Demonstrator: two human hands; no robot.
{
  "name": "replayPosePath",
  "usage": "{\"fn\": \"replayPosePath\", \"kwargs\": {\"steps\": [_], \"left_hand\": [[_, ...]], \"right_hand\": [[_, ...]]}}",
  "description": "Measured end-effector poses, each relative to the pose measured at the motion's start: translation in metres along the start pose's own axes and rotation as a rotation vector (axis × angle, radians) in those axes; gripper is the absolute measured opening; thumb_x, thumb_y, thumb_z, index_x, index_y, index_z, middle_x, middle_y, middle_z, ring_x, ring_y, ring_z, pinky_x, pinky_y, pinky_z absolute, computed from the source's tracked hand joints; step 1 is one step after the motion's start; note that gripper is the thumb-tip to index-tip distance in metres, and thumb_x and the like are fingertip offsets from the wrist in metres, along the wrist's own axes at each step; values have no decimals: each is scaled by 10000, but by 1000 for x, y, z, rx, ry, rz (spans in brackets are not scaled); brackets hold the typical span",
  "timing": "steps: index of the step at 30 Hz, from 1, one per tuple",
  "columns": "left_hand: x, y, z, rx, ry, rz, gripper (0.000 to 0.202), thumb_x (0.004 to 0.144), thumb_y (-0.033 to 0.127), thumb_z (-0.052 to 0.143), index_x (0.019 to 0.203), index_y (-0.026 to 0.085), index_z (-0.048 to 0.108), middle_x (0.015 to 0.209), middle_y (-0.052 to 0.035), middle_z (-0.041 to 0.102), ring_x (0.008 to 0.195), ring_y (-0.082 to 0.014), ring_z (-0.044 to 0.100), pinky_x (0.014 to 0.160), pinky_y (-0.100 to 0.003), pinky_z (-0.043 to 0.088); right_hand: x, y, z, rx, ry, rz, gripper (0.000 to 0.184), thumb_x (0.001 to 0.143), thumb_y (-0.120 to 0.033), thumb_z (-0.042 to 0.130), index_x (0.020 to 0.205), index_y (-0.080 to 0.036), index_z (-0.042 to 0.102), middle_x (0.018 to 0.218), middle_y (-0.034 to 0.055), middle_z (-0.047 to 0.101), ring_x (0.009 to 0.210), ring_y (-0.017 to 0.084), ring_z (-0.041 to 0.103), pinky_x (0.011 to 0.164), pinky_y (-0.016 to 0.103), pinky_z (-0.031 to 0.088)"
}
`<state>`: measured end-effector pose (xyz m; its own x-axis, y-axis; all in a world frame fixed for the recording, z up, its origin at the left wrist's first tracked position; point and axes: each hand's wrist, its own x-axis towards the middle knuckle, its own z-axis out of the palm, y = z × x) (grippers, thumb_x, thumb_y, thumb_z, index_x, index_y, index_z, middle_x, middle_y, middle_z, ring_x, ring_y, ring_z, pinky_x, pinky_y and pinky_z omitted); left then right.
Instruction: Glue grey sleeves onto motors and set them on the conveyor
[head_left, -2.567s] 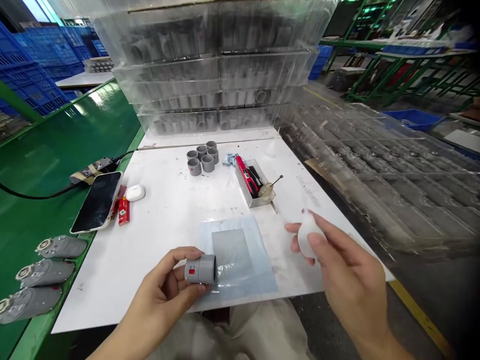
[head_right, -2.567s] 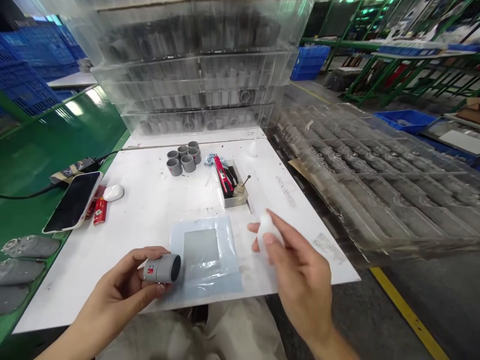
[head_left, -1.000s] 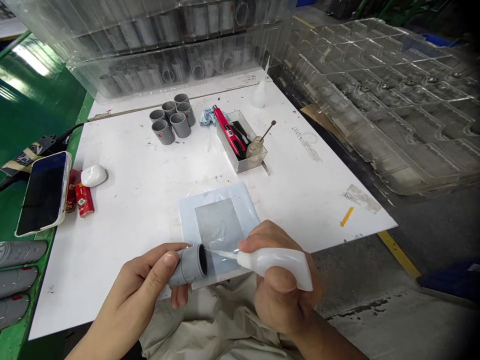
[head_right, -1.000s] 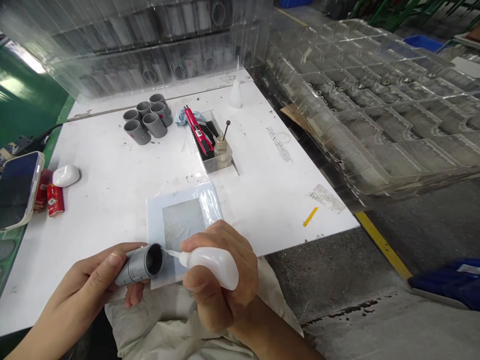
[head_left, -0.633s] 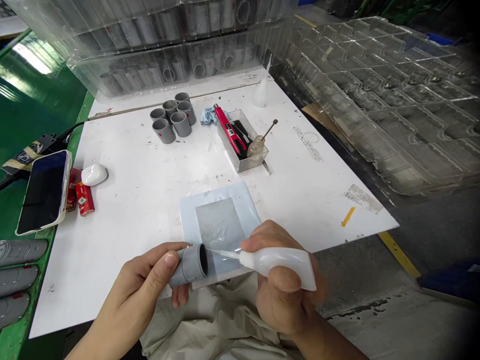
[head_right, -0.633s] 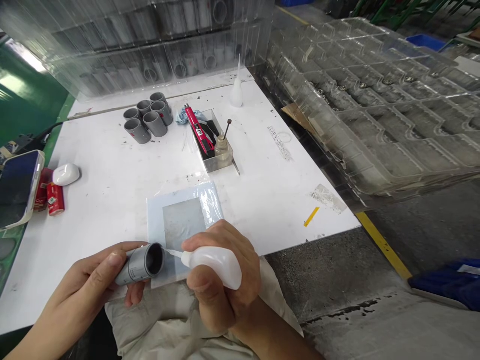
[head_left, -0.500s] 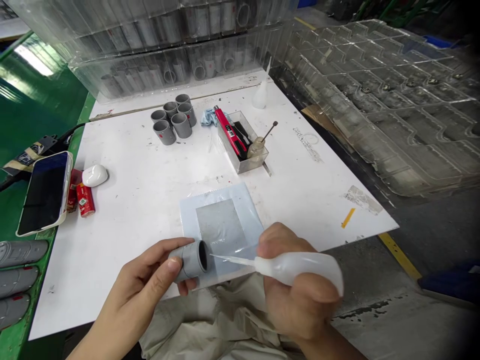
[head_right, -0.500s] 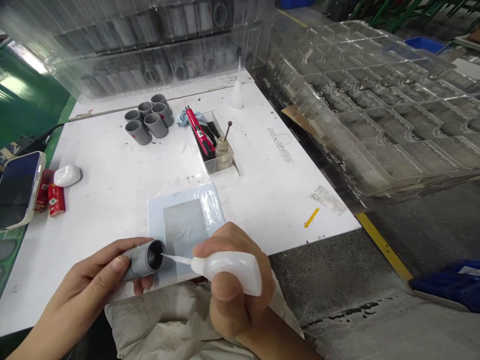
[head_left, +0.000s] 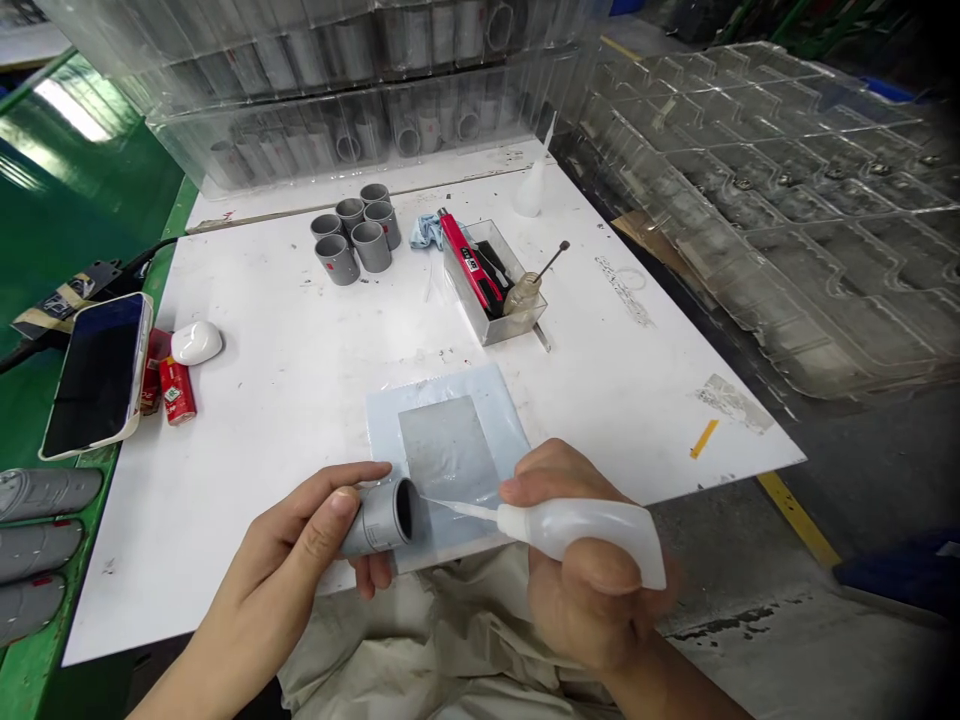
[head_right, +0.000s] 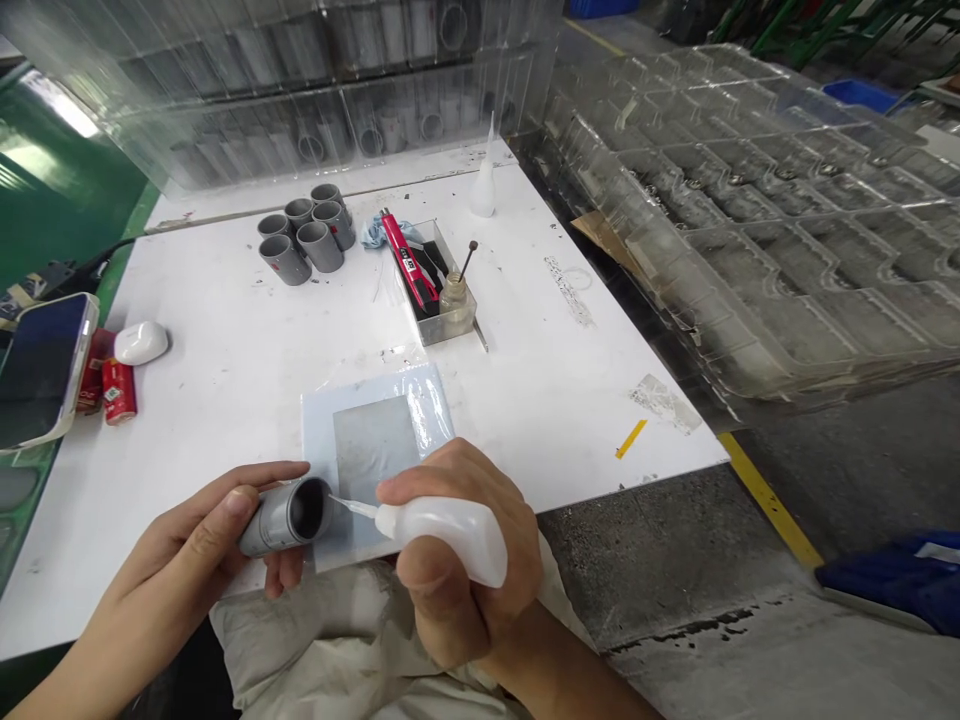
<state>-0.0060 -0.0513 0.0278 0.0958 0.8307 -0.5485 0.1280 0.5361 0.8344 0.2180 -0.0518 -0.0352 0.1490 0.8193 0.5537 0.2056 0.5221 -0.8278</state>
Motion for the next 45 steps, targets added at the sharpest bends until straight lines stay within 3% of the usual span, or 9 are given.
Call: {"fn": "replayPosePath", "kwargs": {"steps": [4, 13, 20, 39, 45], "left_hand": [[0, 1, 3, 52, 7, 26, 522, 1009, 672, 605, 1184, 212, 779, 662, -17, 760, 634, -196, 651, 680, -281, 536], [0, 2, 4, 93, 20, 37, 526, 1009, 671, 591, 1156, 212, 803, 652, -23, 754, 627, -214, 664, 667, -298, 548], [-1, 3, 4, 101, 30, 23, 524, 986, 698, 609, 1137, 238, 809, 658, -13, 753, 633, -209, 665, 664, -288, 554], [-1, 2, 7, 73, 53, 39, 480, 997, 670, 613, 1122, 255, 818, 622, 7, 741, 600, -183, 648, 660, -272, 530], [-3, -2, 6, 66, 115, 62, 379, 940, 629, 740, 1139, 321, 838, 694, 31, 761, 655, -154, 675, 708, -227, 548]], "right_hand": [[3, -1, 5, 157, 90, 4, 356, 1108, -445, 516, 1084, -218, 789, 793, 67, 648, 704, 246, 589, 557, 421, 496], [2, -1, 4, 149, 55, 43, 375, 1106, -477, 531, 1068, -214, 795, 789, 67, 652, 688, 238, 592, 566, 413, 504], [5, -2, 7, 141, 89, -25, 316, 1108, -373, 540, 1088, -187, 795, 852, 82, 718, 686, 230, 620, 556, 410, 512], [12, -12, 4, 163, 32, 13, 358, 1127, -428, 513, 1029, -238, 800, 690, 71, 648, 589, 232, 534, 483, 413, 384], [20, -14, 11, 290, 231, 133, 349, 1064, -472, 621, 877, -244, 809, 694, 14, 694, 543, 190, 558, 429, 370, 387]]}}
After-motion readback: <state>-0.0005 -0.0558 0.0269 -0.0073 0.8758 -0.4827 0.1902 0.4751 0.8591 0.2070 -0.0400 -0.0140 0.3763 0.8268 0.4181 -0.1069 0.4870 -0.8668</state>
